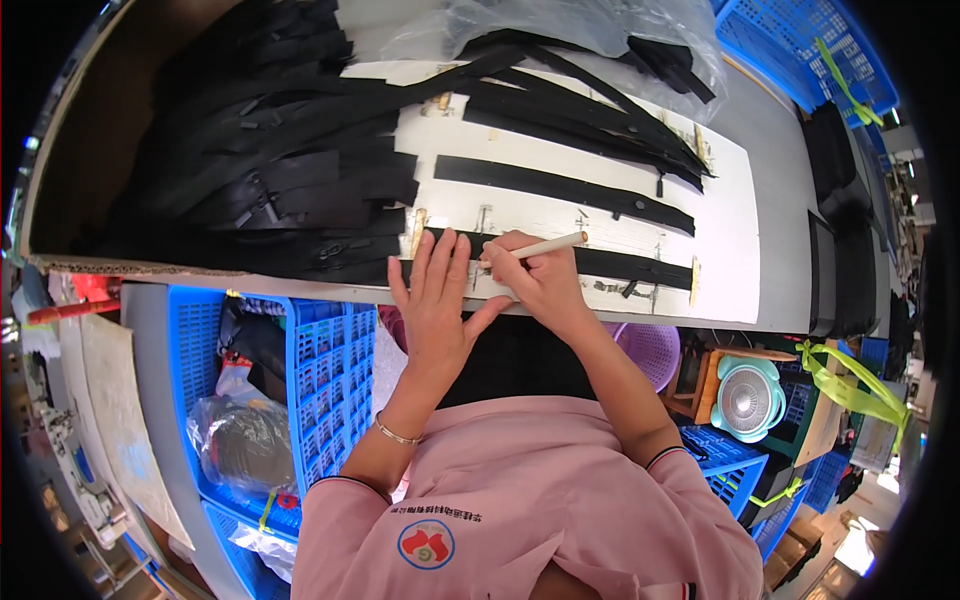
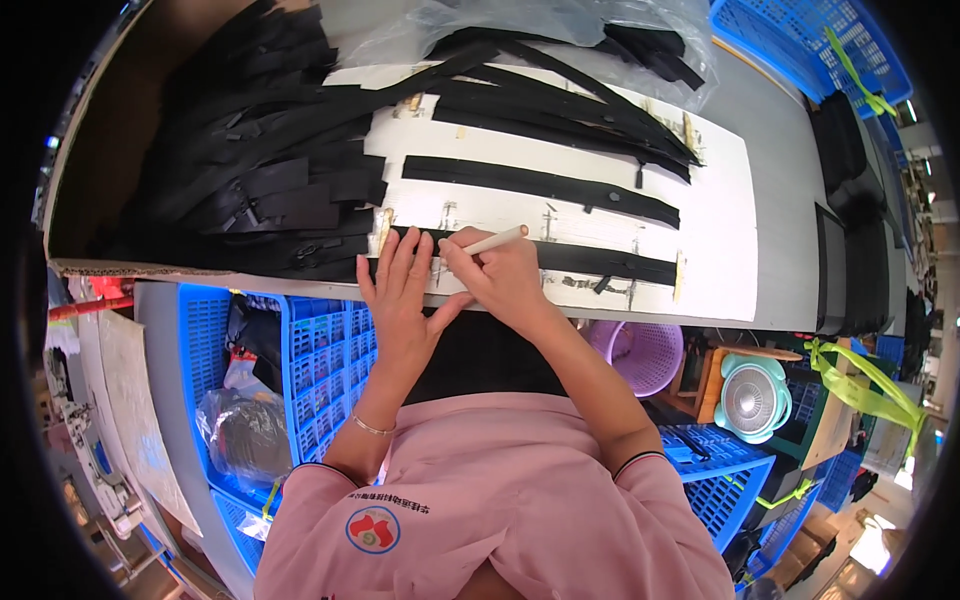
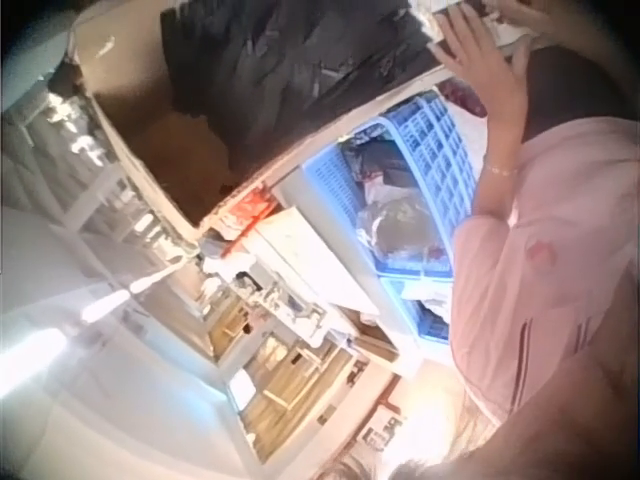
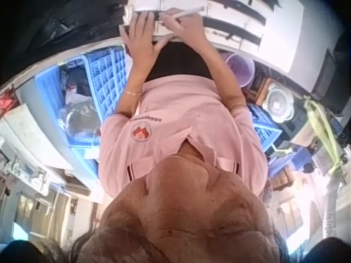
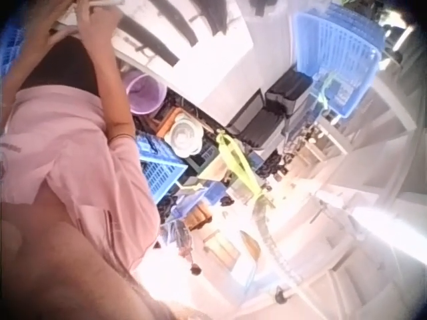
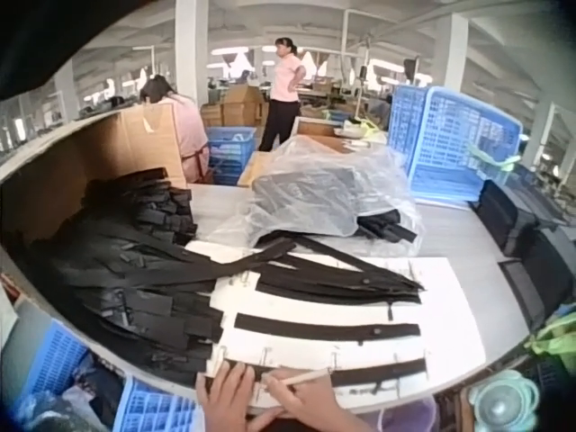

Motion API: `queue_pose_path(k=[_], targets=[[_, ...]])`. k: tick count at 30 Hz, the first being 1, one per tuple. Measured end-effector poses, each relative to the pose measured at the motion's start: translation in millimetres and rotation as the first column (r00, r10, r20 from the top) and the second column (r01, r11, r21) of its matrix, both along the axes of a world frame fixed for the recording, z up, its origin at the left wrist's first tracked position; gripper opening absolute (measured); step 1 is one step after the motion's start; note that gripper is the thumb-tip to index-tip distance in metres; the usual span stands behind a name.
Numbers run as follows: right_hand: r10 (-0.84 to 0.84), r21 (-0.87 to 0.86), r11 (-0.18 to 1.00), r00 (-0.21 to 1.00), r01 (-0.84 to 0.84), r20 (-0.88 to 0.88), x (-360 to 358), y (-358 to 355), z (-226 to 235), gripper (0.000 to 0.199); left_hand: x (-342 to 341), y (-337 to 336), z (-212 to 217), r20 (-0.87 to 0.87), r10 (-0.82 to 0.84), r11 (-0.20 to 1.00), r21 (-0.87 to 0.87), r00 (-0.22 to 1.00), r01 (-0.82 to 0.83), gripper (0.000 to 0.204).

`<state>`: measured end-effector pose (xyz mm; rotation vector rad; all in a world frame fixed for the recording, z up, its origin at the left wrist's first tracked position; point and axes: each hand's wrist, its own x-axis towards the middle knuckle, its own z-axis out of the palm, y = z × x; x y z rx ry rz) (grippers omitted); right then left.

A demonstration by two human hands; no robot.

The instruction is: Marking and organizing black fabric straps on a template board.

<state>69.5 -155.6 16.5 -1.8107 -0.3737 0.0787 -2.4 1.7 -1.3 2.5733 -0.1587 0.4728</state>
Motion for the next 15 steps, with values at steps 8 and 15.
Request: queue_pose_path(k=[8,15], targets=[[-0.356,0.027,0.934,0.931,0.355,0.073,-14,-68,26,0.021,-2,0,4,-0.031,-0.002,1.0,0.008,1.0,0.002,0.083],[-0.368,-0.018,0.93,0.929,0.368,0.031,-11,-81,11,0.023,0,-3,12,-0.063,-0.014,0.999,0.03,0.998,0.016,0.082]])
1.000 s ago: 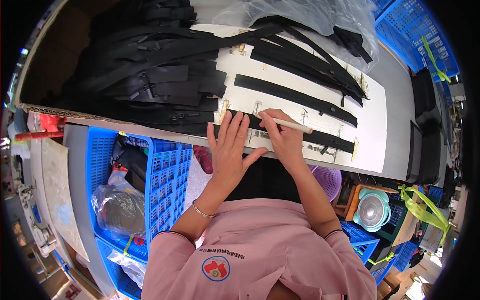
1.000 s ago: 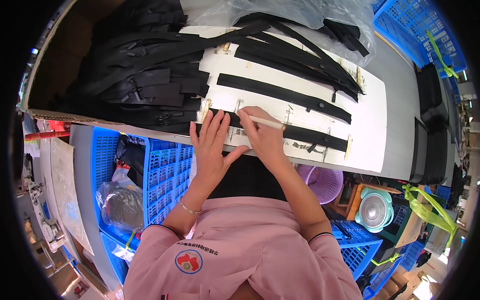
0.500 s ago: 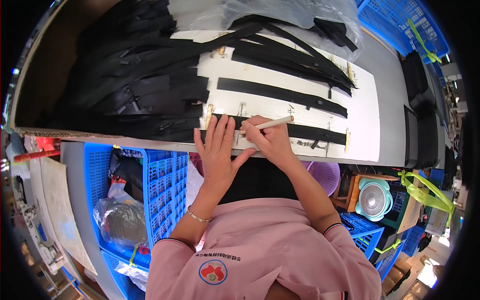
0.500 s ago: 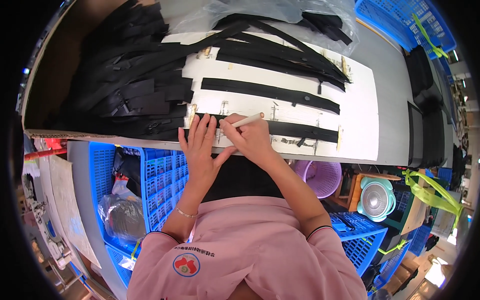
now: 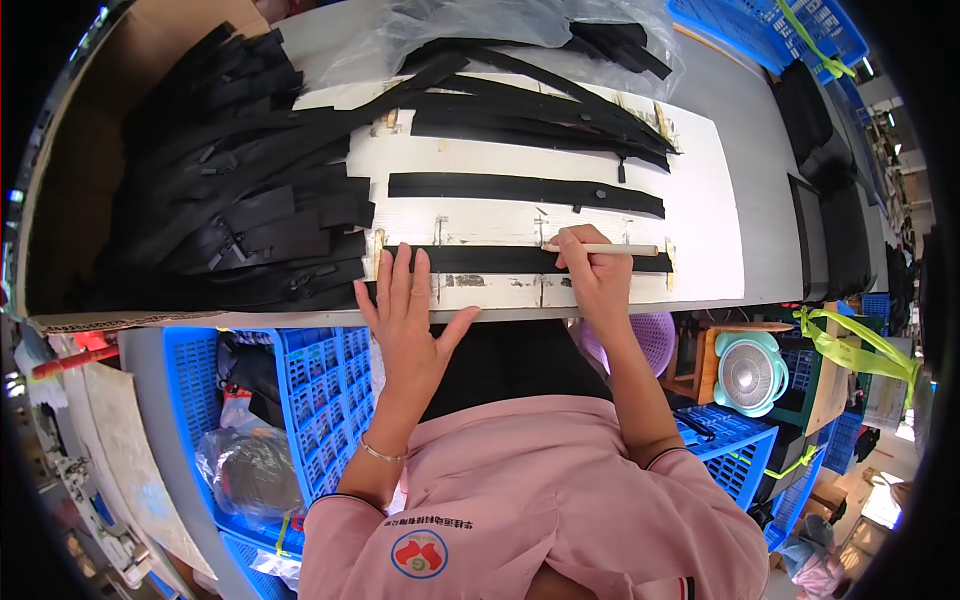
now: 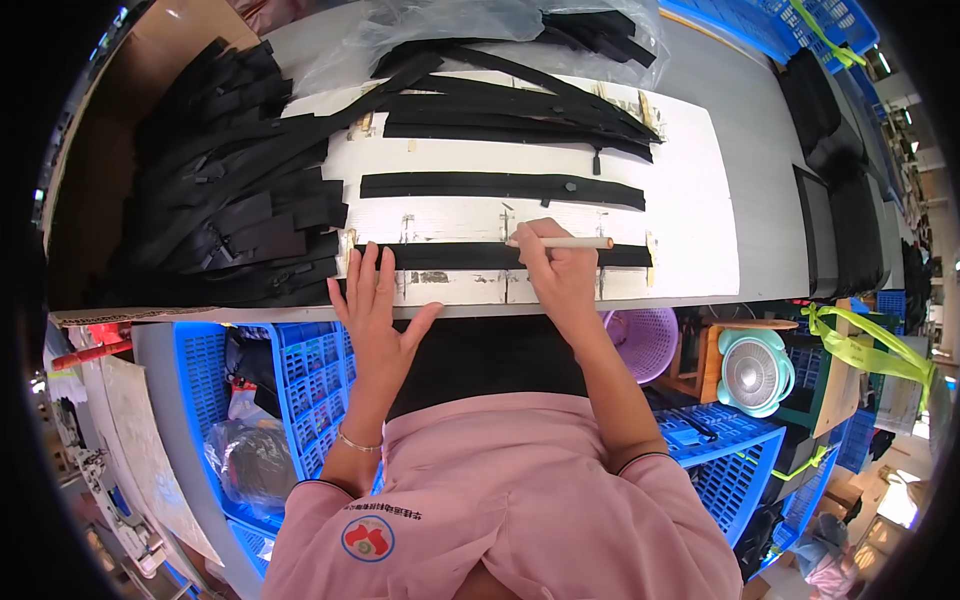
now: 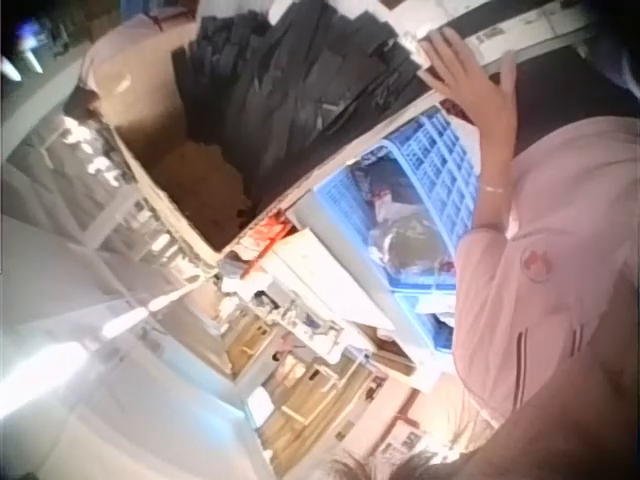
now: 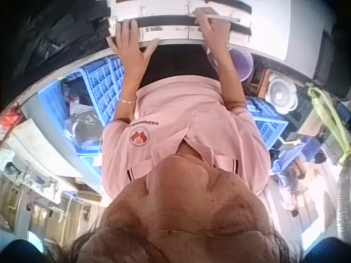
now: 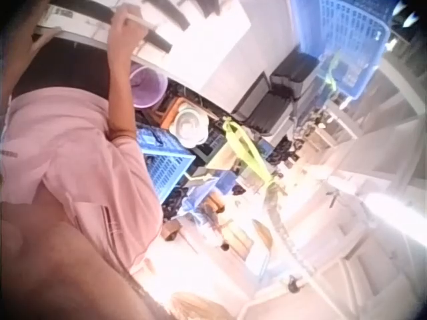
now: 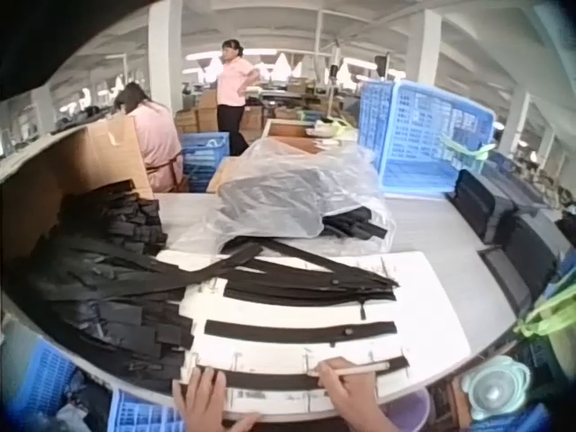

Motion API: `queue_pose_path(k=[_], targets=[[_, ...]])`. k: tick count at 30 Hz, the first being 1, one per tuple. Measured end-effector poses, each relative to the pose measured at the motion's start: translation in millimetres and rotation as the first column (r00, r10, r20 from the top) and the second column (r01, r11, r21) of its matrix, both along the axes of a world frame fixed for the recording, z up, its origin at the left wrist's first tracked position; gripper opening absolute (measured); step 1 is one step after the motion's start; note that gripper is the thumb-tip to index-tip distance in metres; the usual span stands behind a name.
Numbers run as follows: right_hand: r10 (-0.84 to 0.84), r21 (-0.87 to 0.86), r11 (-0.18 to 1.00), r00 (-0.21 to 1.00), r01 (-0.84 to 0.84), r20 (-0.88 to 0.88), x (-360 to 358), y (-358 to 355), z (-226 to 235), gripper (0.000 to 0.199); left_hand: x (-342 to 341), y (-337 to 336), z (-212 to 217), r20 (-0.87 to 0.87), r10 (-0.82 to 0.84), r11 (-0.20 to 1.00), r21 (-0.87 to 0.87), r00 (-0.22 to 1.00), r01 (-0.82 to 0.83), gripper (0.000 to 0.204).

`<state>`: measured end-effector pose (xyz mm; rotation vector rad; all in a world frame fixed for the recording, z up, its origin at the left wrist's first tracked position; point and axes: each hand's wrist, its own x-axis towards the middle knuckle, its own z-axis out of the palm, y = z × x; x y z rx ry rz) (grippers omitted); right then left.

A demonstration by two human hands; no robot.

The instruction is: Marking and organizing black fabric straps on a template board.

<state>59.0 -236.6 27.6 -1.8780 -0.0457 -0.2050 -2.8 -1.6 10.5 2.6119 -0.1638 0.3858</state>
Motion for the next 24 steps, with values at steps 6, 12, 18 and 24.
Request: queue_pose_path(k=[6,12,18,24], targets=[[0.001,-0.006,1.0,0.999,-0.002,-0.035,0,-1,-2,0.023,-2,-44,13,0.028,-0.19,0.977,-0.093,0.981,0.192,0.083],[0.013,-0.036,0.999,1.0,-0.014,-0.01,0,-1,-2,0.022,2,-60,2,0.001,-0.258,0.966,-0.019,0.966,0.258,0.077],[0.032,-0.027,0.999,0.999,-0.032,0.011,-2,-3,3,0.024,2,-59,5,-0.027,-0.245,0.969,-0.031,0.969,0.244,0.071],[0.113,-0.072,0.991,0.994,-0.111,0.014,-2,-7,0,0.025,2,-59,4,-0.042,-0.251,0.967,-0.053,0.967,0.249,0.069]])
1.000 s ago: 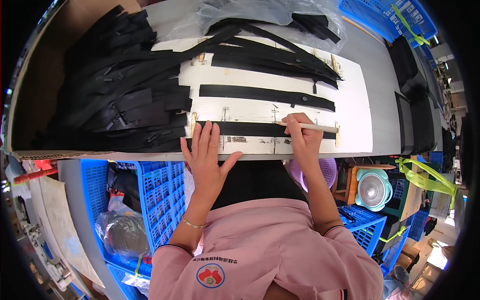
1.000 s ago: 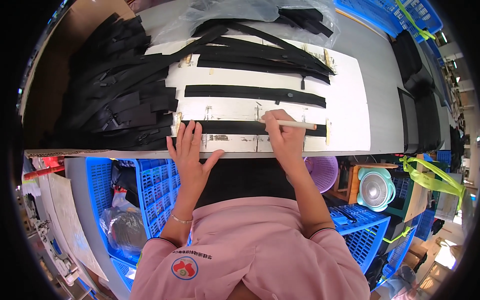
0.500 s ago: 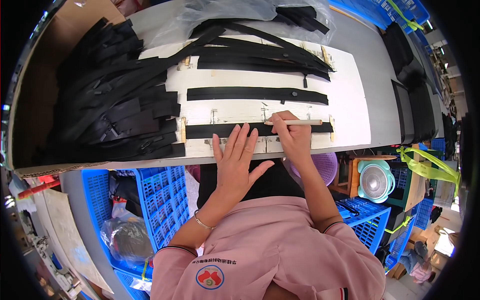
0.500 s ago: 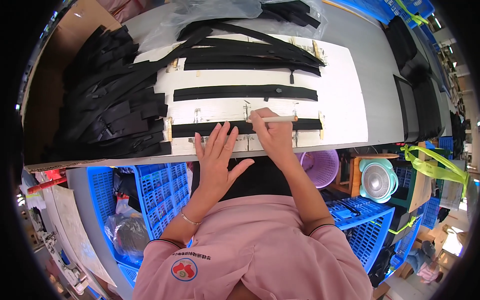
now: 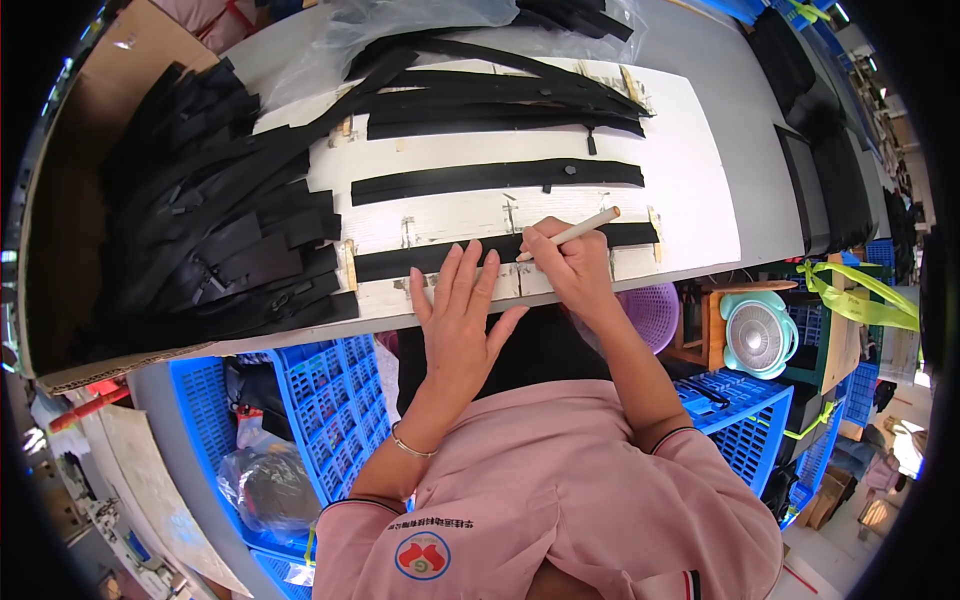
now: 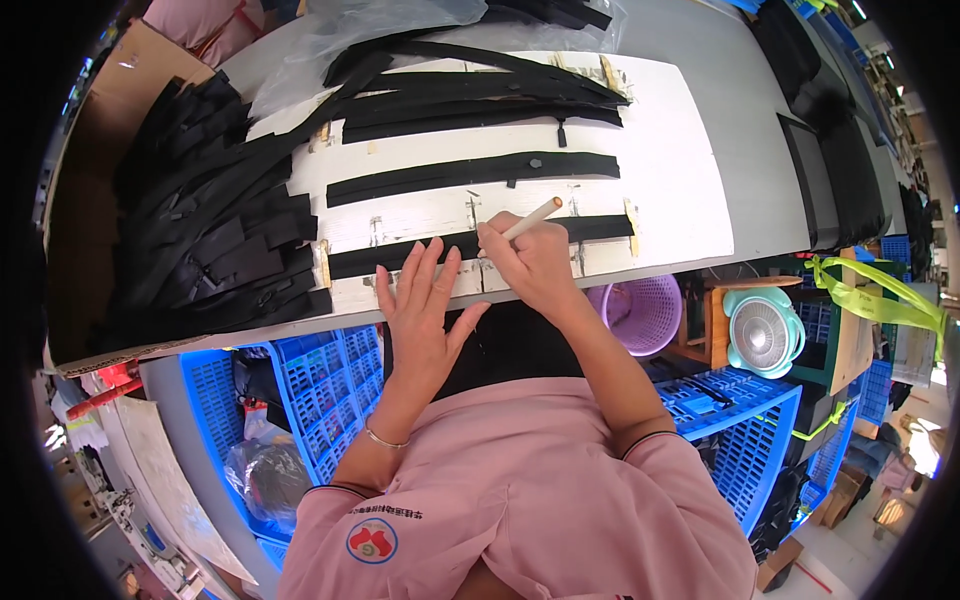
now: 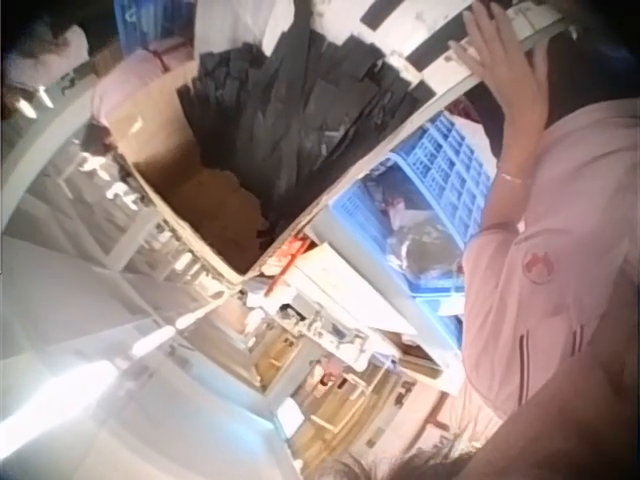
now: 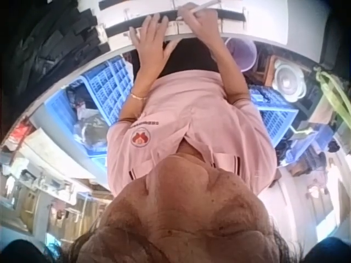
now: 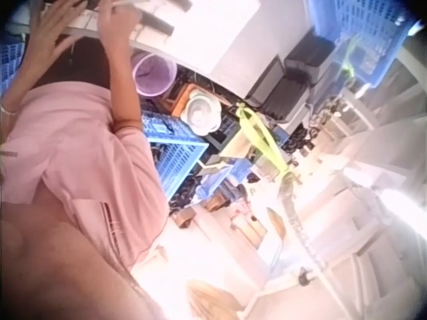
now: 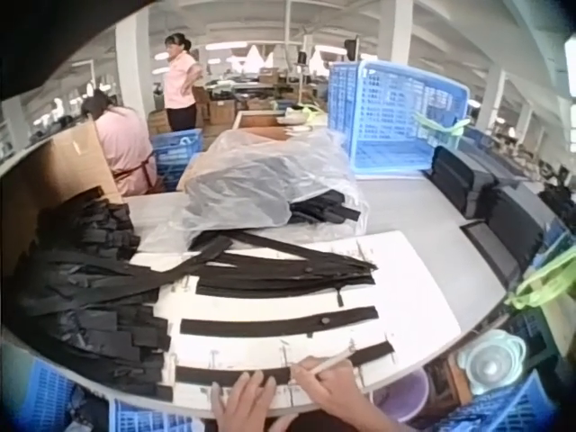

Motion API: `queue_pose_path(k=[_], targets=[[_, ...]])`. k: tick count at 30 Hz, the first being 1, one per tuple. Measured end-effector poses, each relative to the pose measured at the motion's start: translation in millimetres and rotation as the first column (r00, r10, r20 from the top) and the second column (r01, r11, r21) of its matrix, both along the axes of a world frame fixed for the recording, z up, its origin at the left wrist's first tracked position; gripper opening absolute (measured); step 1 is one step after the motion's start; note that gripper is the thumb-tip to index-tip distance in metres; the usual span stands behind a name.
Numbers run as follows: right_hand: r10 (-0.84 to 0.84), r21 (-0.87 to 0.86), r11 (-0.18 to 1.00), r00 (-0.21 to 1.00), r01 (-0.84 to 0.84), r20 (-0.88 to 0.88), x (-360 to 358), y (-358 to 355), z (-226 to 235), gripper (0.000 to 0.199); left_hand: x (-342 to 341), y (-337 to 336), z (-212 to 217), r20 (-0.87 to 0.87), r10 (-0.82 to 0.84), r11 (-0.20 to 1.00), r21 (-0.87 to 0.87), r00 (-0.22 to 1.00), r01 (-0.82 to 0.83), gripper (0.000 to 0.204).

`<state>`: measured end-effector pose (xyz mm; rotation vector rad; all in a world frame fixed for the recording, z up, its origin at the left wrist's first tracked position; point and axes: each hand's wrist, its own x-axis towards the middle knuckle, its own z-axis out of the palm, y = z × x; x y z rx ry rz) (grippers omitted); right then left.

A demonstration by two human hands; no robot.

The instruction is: Marking and organizing black fabric straps on a template board.

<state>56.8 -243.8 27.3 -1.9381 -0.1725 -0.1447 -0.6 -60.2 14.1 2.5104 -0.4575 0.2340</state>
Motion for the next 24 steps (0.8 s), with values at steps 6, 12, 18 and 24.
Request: queue_pose_path(k=[6,12,18,24], targets=[[0.045,-0.05,0.998,0.998,-0.042,0.05,0,-5,-10,0.021,1,-3,1,0.023,0.008,1.0,0.013,1.0,-0.009,0.066],[0.003,0.219,0.976,1.0,-0.004,0.003,-14,-37,7,0.02,1,-3,1,0.015,0.016,1.0,0.027,1.0,-0.016,0.065],[-0.301,0.225,0.922,0.949,0.316,-0.097,-11,-99,13,0.024,1,-4,1,0.026,0.002,1.0,0.03,1.0,-0.003,0.065],[-0.23,0.208,0.947,0.969,0.243,-0.085,-8,-104,-1,0.025,12,-34,12,0.076,-0.02,0.993,-0.114,0.997,0.029,0.053]])
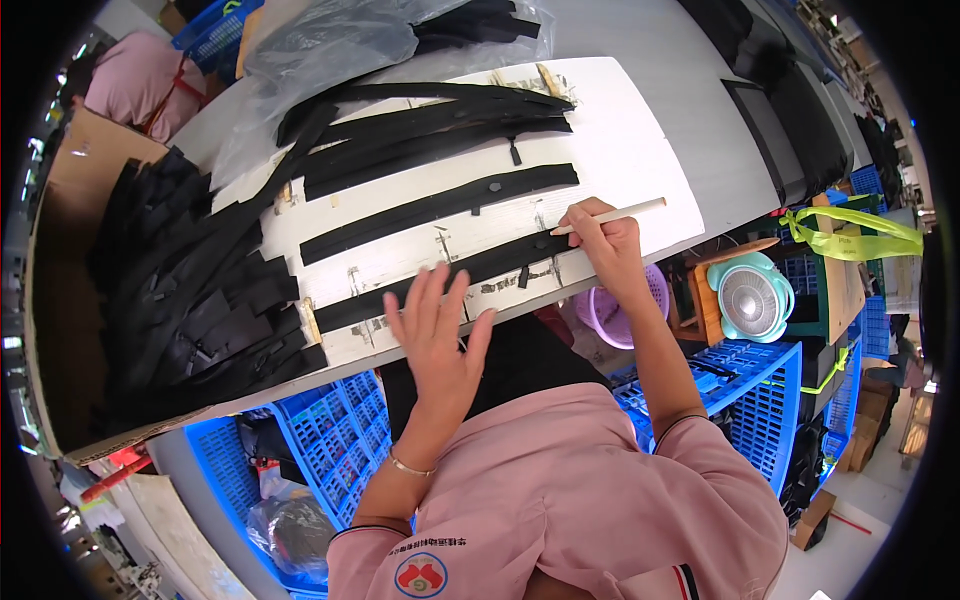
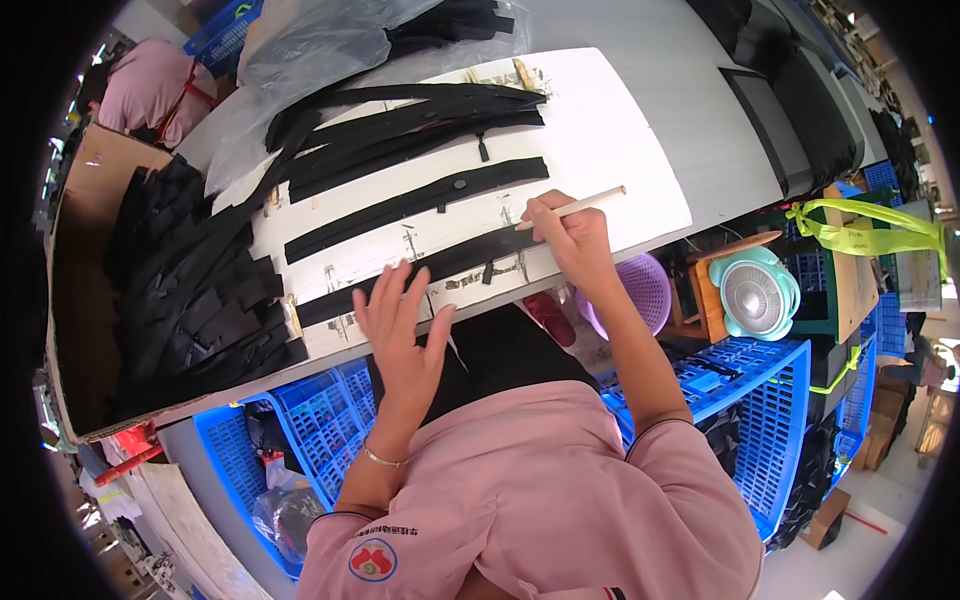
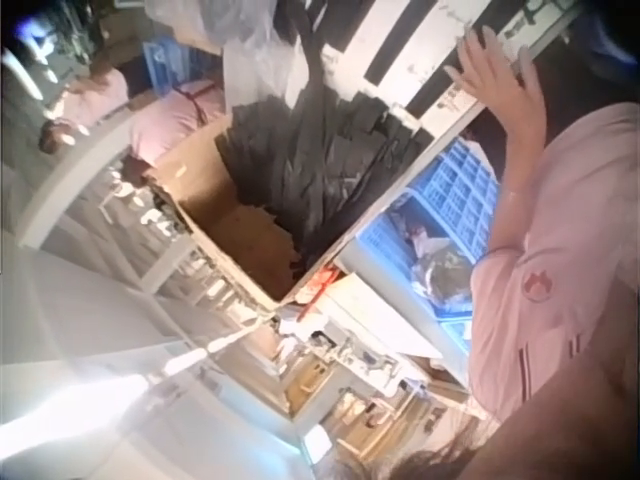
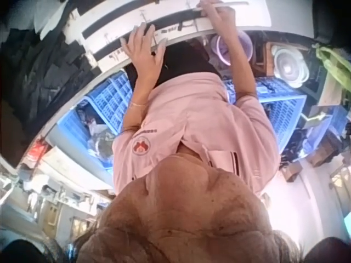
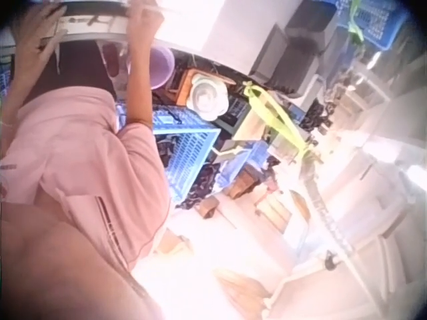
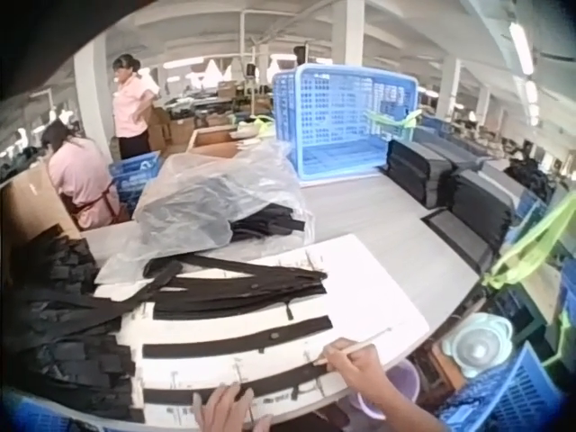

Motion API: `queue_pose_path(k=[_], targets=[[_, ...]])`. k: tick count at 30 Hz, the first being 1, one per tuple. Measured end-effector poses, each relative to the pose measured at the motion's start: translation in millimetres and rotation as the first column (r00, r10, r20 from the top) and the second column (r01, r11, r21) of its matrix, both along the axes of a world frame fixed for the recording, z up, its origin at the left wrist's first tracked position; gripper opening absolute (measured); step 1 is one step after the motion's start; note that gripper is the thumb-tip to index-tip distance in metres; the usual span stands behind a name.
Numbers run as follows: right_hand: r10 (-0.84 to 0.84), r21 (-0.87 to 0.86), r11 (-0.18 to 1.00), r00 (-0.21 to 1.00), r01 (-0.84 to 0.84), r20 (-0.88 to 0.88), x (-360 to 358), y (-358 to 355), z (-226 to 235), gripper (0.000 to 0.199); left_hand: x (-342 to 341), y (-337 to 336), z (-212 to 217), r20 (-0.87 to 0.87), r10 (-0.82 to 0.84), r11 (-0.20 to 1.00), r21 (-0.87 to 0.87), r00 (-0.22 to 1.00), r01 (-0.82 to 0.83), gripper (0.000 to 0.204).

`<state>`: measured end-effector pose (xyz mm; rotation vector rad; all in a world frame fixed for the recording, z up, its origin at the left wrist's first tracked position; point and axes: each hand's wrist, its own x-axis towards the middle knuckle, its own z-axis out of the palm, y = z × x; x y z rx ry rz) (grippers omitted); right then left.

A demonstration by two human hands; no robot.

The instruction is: Marking and organizing black fabric straps on a template board.

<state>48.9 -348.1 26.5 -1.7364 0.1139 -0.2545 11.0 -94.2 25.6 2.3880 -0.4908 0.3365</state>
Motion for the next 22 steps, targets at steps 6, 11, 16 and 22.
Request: queue_pose_path(k=[6,11,16,22], targets=[[-0.002,0.024,1.0,0.999,0.003,-0.036,2,2,-3,0.025,39,-67,-1,0.078,-0.124,0.98,-0.149,0.989,0.135,0.028],[0.018,-0.014,1.0,0.999,-0.019,-0.037,0,2,-4,0.022,51,-78,-9,0.053,-0.121,0.975,-0.179,0.991,0.129,0.016],[0.029,-0.083,0.996,0.999,-0.031,-0.027,2,2,-5,0.022,52,-80,-7,0.068,-0.086,0.985,-0.141,0.994,0.095,0.015],[0.053,-0.186,0.981,0.998,-0.057,-0.026,3,3,-2,0.019,53,-81,-8,0.04,-0.087,0.985,-0.144,0.995,0.092,0.015]])
